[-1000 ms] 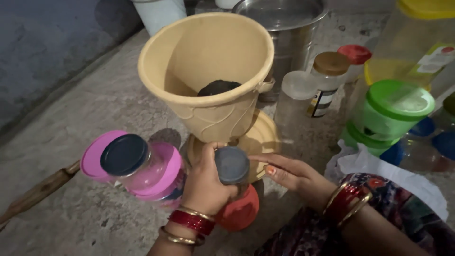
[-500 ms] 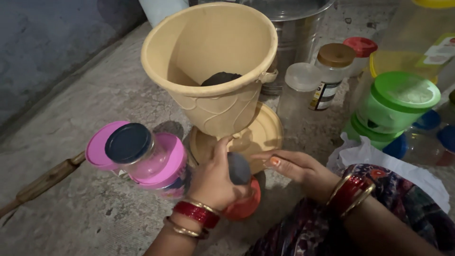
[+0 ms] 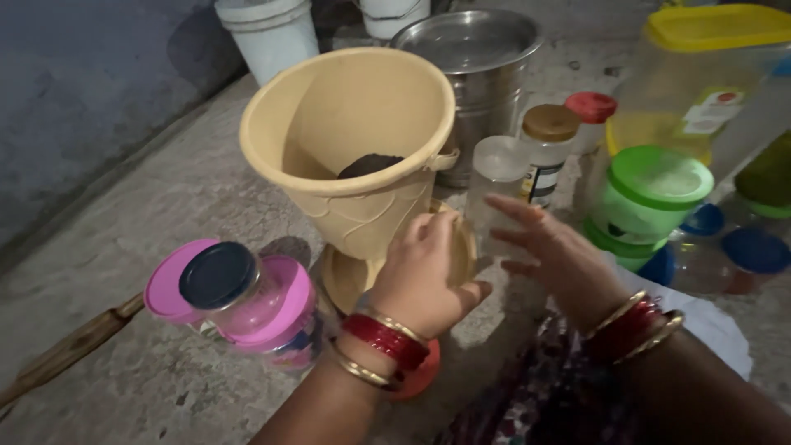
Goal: The person unpacks small packets of spices and powders from paper and plastic wrappers and transfers them into small plastic jars. They open the jars, pour the contents in, and place the lids back on, organizing the items on the floor.
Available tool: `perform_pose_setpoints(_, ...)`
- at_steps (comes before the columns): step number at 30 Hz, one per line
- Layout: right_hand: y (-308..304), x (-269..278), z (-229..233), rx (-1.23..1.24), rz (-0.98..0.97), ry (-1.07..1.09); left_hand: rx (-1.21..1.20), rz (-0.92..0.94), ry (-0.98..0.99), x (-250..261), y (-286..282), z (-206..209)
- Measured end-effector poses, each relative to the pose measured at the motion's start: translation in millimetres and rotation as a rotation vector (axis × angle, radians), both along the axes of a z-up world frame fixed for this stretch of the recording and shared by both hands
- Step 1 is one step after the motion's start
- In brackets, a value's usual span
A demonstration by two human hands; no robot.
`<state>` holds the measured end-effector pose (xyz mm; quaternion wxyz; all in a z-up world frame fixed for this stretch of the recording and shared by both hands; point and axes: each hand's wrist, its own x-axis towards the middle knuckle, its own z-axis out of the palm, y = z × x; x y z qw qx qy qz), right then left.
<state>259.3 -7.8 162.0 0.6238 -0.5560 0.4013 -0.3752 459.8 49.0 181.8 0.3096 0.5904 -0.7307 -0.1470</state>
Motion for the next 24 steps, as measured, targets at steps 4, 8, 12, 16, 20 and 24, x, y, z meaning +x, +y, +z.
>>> perform_pose_setpoints(4, 12.5, -39.4, 34.4, -0.082, -0.143, -0.076, -0.117, -0.158, -0.02, -39.7, -15.1, 12.0)
perform_pose_setpoints(8, 41.4, -104.0, 50.5, -0.068, -0.367, 0.052, -0.095, -0.335, -0.029, -101.7, -18.9, 22.0)
perform_pose_setpoints(12, 73.6, -182.3, 53.4, 0.001, -0.619, 0.131, -0.077, -0.508, 0.018, -180.5, -11.9, 21.2)
perform_pose_setpoints(16, 107.1, -253.7, 45.4, 0.115, -0.88, 0.205, -0.031, -0.712, 0.009, -256.9, -2.3, 13.1)
perform_pose_setpoints(20, 143.8, -311.3, 27.3, 0.131, -1.001, 0.129, -0.107, -0.844, 0.02, -326.9, 5.9, 2.2)
perform_pose_setpoints(24, 174.7, -355.5, 5.9, 0.15, -1.075, 0.078, 0.112, -0.882, -0.093, -376.2, 18.5, -1.5)
